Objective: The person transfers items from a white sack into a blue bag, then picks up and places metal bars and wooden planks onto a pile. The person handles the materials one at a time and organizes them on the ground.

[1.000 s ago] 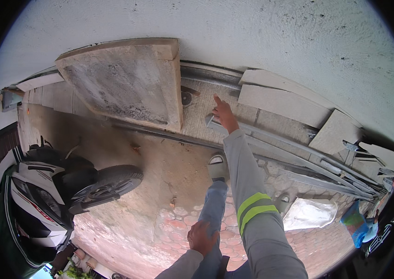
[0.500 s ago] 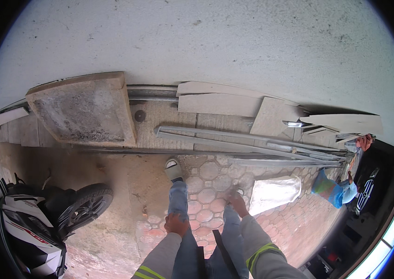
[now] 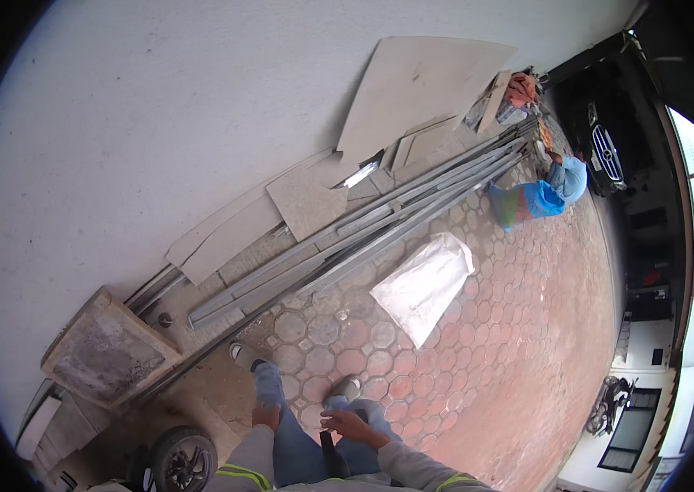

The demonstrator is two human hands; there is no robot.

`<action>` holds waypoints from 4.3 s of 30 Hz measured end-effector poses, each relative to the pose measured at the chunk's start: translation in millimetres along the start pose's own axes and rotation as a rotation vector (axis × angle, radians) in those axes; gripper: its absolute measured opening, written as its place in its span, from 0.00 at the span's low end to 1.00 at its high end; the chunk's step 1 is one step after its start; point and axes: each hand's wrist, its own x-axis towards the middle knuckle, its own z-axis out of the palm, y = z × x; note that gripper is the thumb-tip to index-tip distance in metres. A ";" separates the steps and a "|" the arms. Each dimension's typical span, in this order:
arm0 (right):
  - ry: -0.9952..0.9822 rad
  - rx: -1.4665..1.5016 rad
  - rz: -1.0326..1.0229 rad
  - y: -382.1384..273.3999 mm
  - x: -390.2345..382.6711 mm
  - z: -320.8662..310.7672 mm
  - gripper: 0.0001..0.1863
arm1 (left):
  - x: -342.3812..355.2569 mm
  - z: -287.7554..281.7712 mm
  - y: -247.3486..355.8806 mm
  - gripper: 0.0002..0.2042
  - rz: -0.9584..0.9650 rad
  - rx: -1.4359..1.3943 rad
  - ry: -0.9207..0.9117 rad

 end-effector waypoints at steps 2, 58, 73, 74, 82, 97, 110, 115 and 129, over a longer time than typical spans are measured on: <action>0.117 0.163 -0.051 29.6 -35.5 -27.2 0.22 | -16.6 8.1 -6.2 0.41 0.040 0.021 -0.014; 1.251 0.989 -0.013 458.0 -433.2 -608.5 0.16 | -185.0 392.8 553.4 0.13 0.781 0.772 -0.155; 0.980 0.734 0.021 436.5 -428.0 -855.8 0.20 | -148.1 485.4 671.1 0.20 -0.216 0.300 -0.568; 0.956 0.758 0.138 440.2 -428.1 -876.2 0.20 | -153.7 499.6 680.4 0.18 -0.168 0.209 -0.335; 1.050 0.740 0.101 404.5 -430.6 -1048.6 0.18 | -168.1 562.0 923.9 0.13 0.530 0.657 -0.318; 0.922 0.798 -0.131 303.0 -390.3 -1309.1 0.19 | -182.0 609.0 1206.5 0.12 0.609 -0.177 -0.053; 1.122 0.338 -0.025 188.5 -291.3 -1569.6 0.41 | -181.6 756.0 1401.0 0.14 0.843 0.082 -0.073; 1.292 0.112 0.095 150.5 -218.0 -1624.6 0.45 | -134.2 788.9 1521.5 0.14 1.217 0.277 0.062; 1.272 0.561 -0.150 179.3 -166.9 -1637.3 0.18 | -41.0 944.6 1582.7 0.16 1.398 0.724 -0.188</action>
